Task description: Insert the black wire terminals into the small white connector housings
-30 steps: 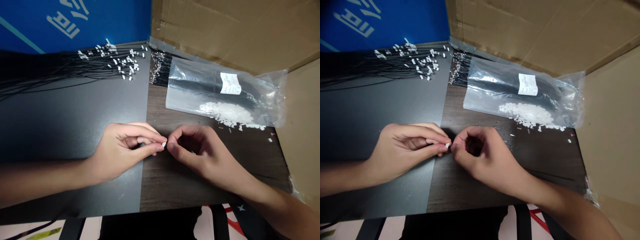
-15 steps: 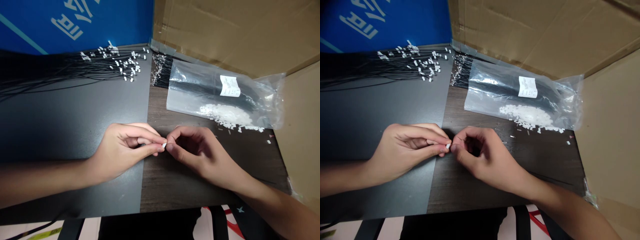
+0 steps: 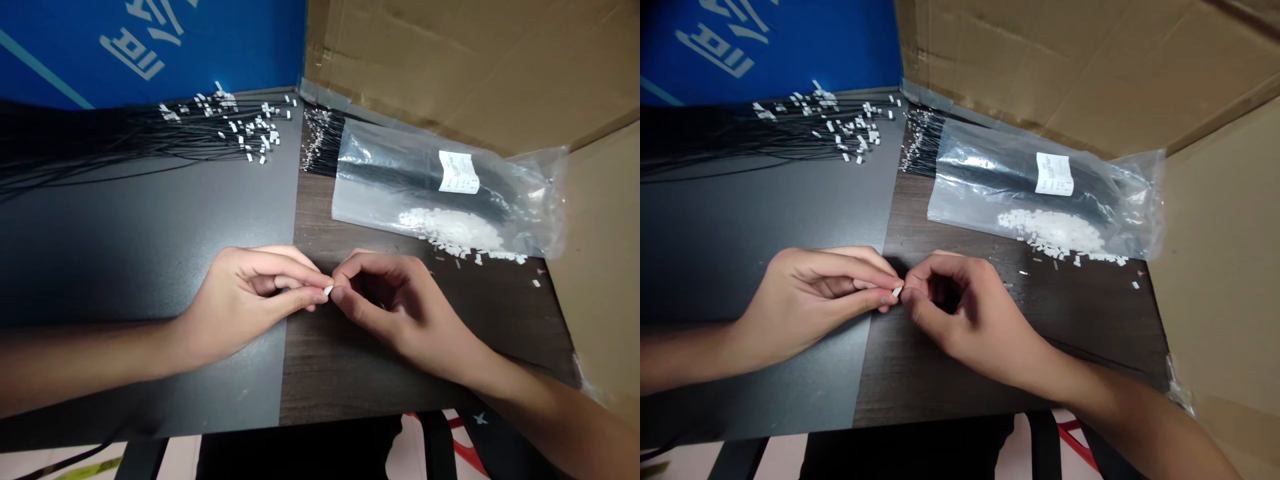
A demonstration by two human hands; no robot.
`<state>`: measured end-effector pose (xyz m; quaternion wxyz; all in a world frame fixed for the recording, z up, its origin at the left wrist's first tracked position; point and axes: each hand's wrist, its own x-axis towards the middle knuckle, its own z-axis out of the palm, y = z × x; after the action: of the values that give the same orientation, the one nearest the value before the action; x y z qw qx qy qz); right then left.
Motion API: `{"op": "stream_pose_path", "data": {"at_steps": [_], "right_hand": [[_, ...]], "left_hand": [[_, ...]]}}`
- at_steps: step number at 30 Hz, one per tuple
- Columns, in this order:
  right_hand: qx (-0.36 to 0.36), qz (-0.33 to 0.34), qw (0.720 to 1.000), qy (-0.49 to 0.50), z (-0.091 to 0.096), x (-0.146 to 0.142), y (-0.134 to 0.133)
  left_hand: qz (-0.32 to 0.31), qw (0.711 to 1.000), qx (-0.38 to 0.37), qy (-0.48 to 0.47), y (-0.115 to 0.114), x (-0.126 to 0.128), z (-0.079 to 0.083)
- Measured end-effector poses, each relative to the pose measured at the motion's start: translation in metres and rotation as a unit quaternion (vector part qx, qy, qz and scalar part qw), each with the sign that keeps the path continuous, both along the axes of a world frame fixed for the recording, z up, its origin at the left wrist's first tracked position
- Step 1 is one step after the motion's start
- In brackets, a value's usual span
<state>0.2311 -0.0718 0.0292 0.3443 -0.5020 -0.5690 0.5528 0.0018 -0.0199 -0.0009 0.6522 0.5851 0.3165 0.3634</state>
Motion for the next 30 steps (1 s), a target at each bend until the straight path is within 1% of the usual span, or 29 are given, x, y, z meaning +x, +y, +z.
{"op": "stream_pose_path", "data": {"at_steps": [6,10,17,21,23,26,28,30], "right_hand": [[0.001,-0.005,1.0,0.009,-0.004,0.0,-0.001],[-0.004,-0.008,1.0,0.02,-0.005,0.0,0.0],[-0.022,-0.036,0.999,0.035,-0.004,-0.002,0.0],[0.013,-0.064,0.998,0.001,-0.002,-0.001,-0.002],[0.034,-0.081,0.996,-0.026,0.0,0.001,-0.002],[0.052,-0.089,0.992,-0.075,0.005,0.005,-0.002],[0.058,-0.067,0.991,-0.102,0.008,0.007,-0.003],[0.064,-0.022,0.99,-0.12,0.011,0.009,-0.004]], "left_hand": [[-0.004,1.0,0.012,-0.001,-0.002,0.0,-0.005],[-0.007,1.0,0.001,-0.003,-0.001,-0.001,-0.006],[0.005,0.997,-0.074,-0.01,0.004,0.001,-0.002],[0.025,0.993,-0.115,-0.028,0.011,0.001,-0.002],[0.042,0.989,-0.134,-0.045,0.019,0.003,0.004],[0.078,0.986,-0.133,-0.068,0.037,0.005,0.025],[0.126,0.985,-0.101,-0.067,0.054,0.004,0.044],[0.177,0.98,-0.065,-0.056,0.075,-0.004,0.061]]}}
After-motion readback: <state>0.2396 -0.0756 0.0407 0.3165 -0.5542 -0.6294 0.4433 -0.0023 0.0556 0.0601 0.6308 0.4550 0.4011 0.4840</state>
